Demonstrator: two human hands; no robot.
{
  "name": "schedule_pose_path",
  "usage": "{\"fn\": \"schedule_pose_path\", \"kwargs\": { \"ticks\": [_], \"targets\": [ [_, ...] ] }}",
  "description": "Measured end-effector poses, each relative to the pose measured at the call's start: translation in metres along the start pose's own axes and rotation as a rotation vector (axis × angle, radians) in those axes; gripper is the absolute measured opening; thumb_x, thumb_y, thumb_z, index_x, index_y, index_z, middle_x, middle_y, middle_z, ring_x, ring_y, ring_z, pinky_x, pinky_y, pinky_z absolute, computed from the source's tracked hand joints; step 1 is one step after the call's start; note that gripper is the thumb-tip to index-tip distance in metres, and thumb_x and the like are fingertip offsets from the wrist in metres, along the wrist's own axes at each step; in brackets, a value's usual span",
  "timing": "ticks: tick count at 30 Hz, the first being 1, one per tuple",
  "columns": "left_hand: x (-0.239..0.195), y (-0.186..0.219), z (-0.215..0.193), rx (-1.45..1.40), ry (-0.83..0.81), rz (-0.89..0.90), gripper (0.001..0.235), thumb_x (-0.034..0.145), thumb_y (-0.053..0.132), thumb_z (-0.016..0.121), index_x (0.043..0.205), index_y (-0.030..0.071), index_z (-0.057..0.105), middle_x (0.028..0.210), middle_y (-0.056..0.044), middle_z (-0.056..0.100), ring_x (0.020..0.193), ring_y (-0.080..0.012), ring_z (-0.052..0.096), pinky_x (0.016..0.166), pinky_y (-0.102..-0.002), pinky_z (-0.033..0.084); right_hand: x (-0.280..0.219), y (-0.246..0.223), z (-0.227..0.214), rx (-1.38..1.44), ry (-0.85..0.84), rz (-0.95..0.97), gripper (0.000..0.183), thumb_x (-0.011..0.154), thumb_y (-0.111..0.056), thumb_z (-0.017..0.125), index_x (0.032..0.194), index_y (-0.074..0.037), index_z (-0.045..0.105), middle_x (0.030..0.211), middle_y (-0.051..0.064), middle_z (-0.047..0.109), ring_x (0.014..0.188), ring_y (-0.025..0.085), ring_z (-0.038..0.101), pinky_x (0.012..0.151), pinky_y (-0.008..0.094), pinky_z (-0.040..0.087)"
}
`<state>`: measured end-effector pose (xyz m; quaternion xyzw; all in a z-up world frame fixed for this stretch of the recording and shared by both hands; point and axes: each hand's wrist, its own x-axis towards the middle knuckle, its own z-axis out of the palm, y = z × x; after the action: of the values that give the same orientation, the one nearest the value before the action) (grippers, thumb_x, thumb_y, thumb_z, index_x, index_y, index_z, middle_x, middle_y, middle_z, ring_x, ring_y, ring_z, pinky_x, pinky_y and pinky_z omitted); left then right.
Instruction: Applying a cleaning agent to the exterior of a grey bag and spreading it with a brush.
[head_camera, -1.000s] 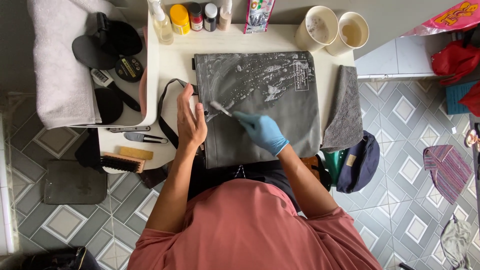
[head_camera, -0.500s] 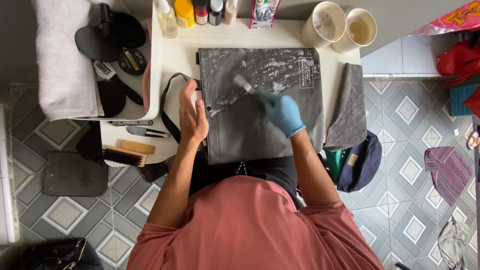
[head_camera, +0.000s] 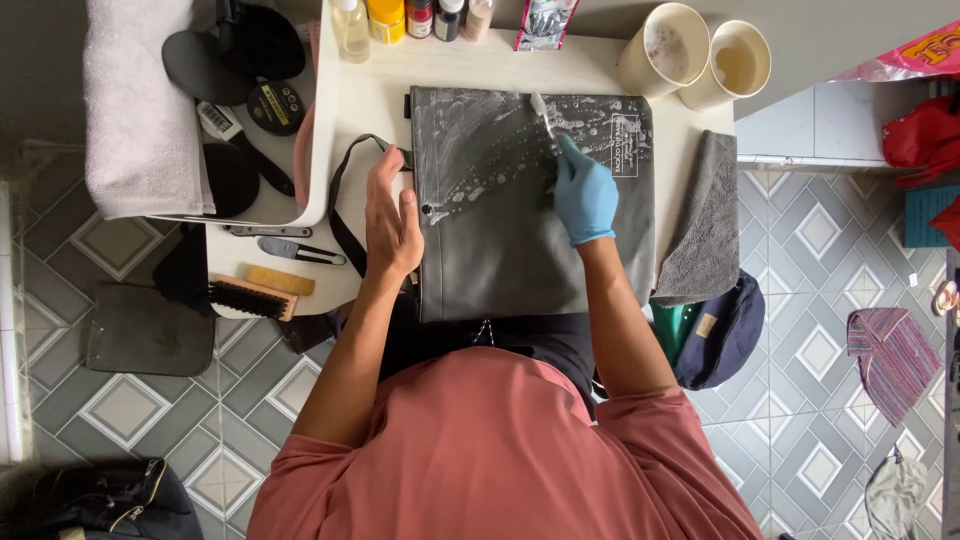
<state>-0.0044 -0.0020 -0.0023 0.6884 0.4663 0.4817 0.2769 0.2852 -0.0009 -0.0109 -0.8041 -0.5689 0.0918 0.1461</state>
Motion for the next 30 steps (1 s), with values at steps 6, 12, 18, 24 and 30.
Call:
{"fn": "schedule_pose_path", "kwargs": {
  "ticks": [6,12,18,24,30],
  "targets": [
    [0.0,-0.001,0.001,0.01,0.005,-0.008,0.067,0.11,0.049,0.019,0.152,-0.002,0.032,0.137,-0.025,0.05,0.131,-0.0448,0.056,0.111,-0.056,0.045,-0.042,-0.053,-0.011,0.286,-0.4,-0.178,0.032,0.089,-0.032,0.07,0.12,-0.032,0.077,0.101,0.012,0.079,0.096,0.048,0.071,0.08,0.059,0.058],
    [0.001,0.003,-0.002,-0.022,0.014,-0.018,0.069,0.11,0.051,0.019,0.152,-0.002,0.032,0.137,-0.025,0.049,0.132,-0.0448,0.055,0.113,-0.056,0.043,-0.008,-0.04,-0.002,0.143,0.014,-0.057,0.038,0.101,-0.022,0.057,0.134,-0.035,0.069,0.107,0.007,0.078,0.09,0.039,0.074,0.079,0.053,0.06],
    [-0.001,0.0,-0.001,-0.005,-0.006,-0.053,0.068,0.11,0.05,0.018,0.152,-0.002,0.034,0.139,-0.023,0.049,0.134,-0.0422,0.056,0.114,-0.056,0.043,-0.02,-0.054,-0.005,0.143,-0.282,-0.314,0.029,0.092,-0.033,0.068,0.119,-0.037,0.077,0.099,0.011,0.079,0.091,0.044,0.072,0.08,0.059,0.059],
    [0.001,0.002,-0.003,-0.041,0.001,-0.061,0.072,0.11,0.053,0.017,0.152,-0.003,0.034,0.14,-0.025,0.048,0.134,-0.0449,0.055,0.113,-0.056,0.043,-0.04,-0.066,-0.02,0.279,-0.424,-0.37,0.032,0.094,-0.03,0.067,0.124,-0.034,0.075,0.109,0.01,0.079,0.098,0.044,0.071,0.086,0.057,0.057],
    [0.001,0.002,-0.003,-0.06,-0.003,-0.073,0.078,0.109,0.06,0.015,0.153,-0.001,0.032,0.142,-0.024,0.047,0.136,-0.0436,0.054,0.115,-0.057,0.042,-0.03,-0.059,-0.021,0.099,-0.3,-0.277,0.033,0.101,-0.034,0.062,0.131,-0.047,0.068,0.113,0.0,0.076,0.098,0.031,0.072,0.088,0.048,0.059]
  ]
}}
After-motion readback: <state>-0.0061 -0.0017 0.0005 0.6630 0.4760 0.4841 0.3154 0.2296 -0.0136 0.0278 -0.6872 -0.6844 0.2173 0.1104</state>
